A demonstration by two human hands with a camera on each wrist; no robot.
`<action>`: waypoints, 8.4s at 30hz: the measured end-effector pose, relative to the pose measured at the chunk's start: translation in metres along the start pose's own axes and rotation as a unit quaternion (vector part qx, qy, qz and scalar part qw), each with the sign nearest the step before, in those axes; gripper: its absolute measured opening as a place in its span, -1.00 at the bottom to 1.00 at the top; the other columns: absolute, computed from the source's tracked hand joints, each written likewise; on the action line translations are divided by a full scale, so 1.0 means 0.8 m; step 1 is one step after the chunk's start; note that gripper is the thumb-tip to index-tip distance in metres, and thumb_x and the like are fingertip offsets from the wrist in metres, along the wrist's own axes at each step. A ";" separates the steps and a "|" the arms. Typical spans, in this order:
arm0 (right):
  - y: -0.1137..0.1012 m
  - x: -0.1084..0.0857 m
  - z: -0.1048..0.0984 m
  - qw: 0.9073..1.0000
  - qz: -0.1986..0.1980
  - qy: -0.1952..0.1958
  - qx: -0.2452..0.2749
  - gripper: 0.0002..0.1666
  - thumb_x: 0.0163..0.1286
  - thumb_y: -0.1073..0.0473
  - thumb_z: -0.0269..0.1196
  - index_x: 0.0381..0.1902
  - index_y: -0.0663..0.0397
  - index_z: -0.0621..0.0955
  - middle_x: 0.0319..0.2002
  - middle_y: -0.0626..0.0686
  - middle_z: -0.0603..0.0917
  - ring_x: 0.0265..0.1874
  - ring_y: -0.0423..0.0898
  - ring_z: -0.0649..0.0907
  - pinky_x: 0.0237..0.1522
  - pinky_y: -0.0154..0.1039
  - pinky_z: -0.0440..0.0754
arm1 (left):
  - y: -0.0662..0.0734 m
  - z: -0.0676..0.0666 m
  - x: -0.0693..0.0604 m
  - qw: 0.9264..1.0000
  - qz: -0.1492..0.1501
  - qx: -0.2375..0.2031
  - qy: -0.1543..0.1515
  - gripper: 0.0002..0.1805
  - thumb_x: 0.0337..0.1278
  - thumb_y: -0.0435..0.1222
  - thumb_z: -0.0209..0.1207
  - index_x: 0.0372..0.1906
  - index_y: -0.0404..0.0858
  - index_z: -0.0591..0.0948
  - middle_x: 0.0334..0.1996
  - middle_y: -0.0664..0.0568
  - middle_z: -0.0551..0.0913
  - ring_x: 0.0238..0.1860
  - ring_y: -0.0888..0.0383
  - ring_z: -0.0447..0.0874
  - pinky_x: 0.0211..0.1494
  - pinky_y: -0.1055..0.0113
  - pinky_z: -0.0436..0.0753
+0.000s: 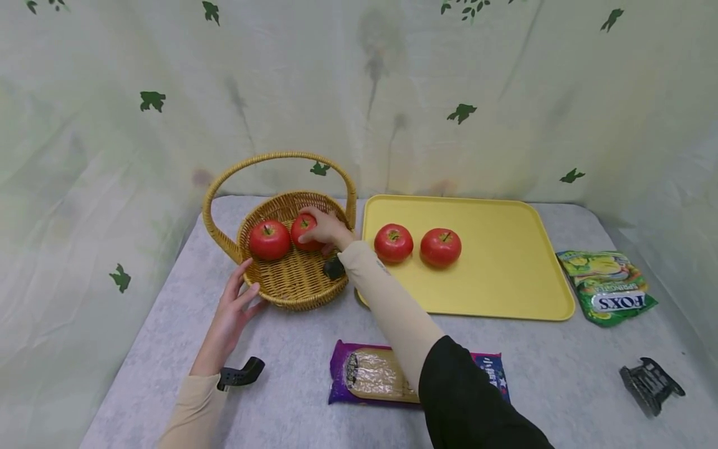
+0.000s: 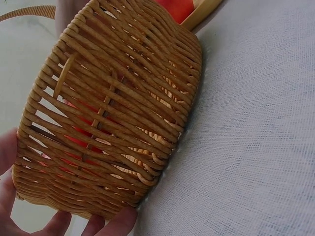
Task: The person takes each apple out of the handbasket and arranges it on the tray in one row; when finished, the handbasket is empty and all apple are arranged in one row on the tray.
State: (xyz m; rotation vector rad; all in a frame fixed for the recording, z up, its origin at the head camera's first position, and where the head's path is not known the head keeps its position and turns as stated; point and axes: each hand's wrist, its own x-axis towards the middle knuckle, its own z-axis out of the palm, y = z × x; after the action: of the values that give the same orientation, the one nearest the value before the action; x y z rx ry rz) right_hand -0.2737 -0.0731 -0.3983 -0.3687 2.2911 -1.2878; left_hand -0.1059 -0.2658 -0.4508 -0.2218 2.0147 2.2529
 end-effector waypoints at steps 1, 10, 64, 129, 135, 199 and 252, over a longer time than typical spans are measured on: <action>0.000 -0.001 0.000 1.000 -0.009 0.001 -0.005 -0.24 0.25 0.18 0.35 0.37 -0.22 0.35 0.33 0.26 0.14 0.02 0.20 0.48 -0.29 0.05 0.67 | 0.000 0.000 0.000 1.000 0.000 0.000 0.000 -0.36 0.48 -0.26 -0.10 0.52 0.04 -0.03 0.49 -0.02 -0.36 0.45 -0.12 -0.14 0.33 -0.20 0.09; -0.002 -0.020 -0.023 0.992 -0.112 -0.035 0.037 -0.22 0.21 0.20 0.38 0.35 -0.12 0.34 0.18 0.16 0.36 -0.02 0.04 0.51 -0.26 0.11 0.65 | -0.001 -0.002 0.002 1.000 0.001 0.000 -0.001 -0.35 0.47 -0.25 -0.08 0.52 0.04 -0.03 0.49 -0.02 -0.36 0.45 -0.10 -0.17 0.33 -0.22 0.09; 0.268 -0.259 -0.274 0.993 0.016 0.115 0.022 -0.11 0.36 0.04 0.25 0.50 -0.06 0.05 0.28 0.37 0.17 -0.27 0.25 0.63 -0.26 -0.05 0.67 | -0.002 0.000 0.001 1.000 0.004 0.004 -0.003 -0.36 0.48 -0.25 -0.09 0.52 0.07 -0.04 0.48 0.00 -0.33 0.43 -0.07 -0.12 0.34 -0.20 0.09; -0.033 -0.038 0.003 0.973 -0.152 -0.170 -0.024 -0.20 0.35 0.14 0.26 0.45 0.01 0.18 0.28 0.26 0.35 -0.40 0.00 0.66 -0.32 -0.13 0.65 | 0.000 0.000 0.005 0.998 0.010 0.065 -0.019 -0.25 0.45 -0.25 -0.04 0.53 0.04 -0.17 0.49 -0.02 -0.36 0.42 -0.22 -0.10 0.33 -0.17 0.13; -0.040 -0.016 0.015 0.979 -0.114 -0.163 -0.038 -0.12 0.35 0.17 0.26 0.49 -0.04 0.08 0.34 0.19 0.25 -0.24 0.31 0.63 -0.14 0.10 0.60 | -0.001 0.001 0.003 0.998 0.015 0.062 -0.022 -0.25 0.45 -0.24 -0.03 0.53 0.05 -0.17 0.49 -0.05 -0.35 0.41 -0.20 -0.09 0.33 -0.18 0.12; 0.081 -0.178 -0.192 0.958 -0.229 0.001 -0.175 -0.20 0.10 -0.14 0.44 0.30 -0.26 0.42 0.20 0.00 0.34 0.09 0.00 0.43 0.04 0.00 0.50 | -0.002 0.001 0.003 0.997 0.019 0.073 -0.018 -0.25 0.42 -0.18 0.02 0.52 0.09 -0.11 0.48 -0.12 -0.23 0.39 -0.15 0.02 0.17 0.27 0.41; 0.302 -0.304 -0.339 0.962 0.073 0.143 -0.219 0.05 0.28 -0.14 0.28 0.46 0.26 0.04 0.29 0.51 0.07 0.20 0.46 0.12 0.05 0.42 0.30 | 0.002 -0.001 0.003 0.997 0.017 0.071 -0.017 -0.26 0.43 -0.21 0.00 0.52 0.13 -0.11 0.49 -0.07 -0.30 0.39 -0.14 0.03 0.31 0.01 0.27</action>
State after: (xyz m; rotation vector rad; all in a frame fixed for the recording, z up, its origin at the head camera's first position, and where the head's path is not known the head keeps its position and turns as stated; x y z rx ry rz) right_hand -0.2116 0.3588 -0.4179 -0.1592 2.7910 -0.7943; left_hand -0.1087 -0.2672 -0.4498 -0.1352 2.1650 2.1053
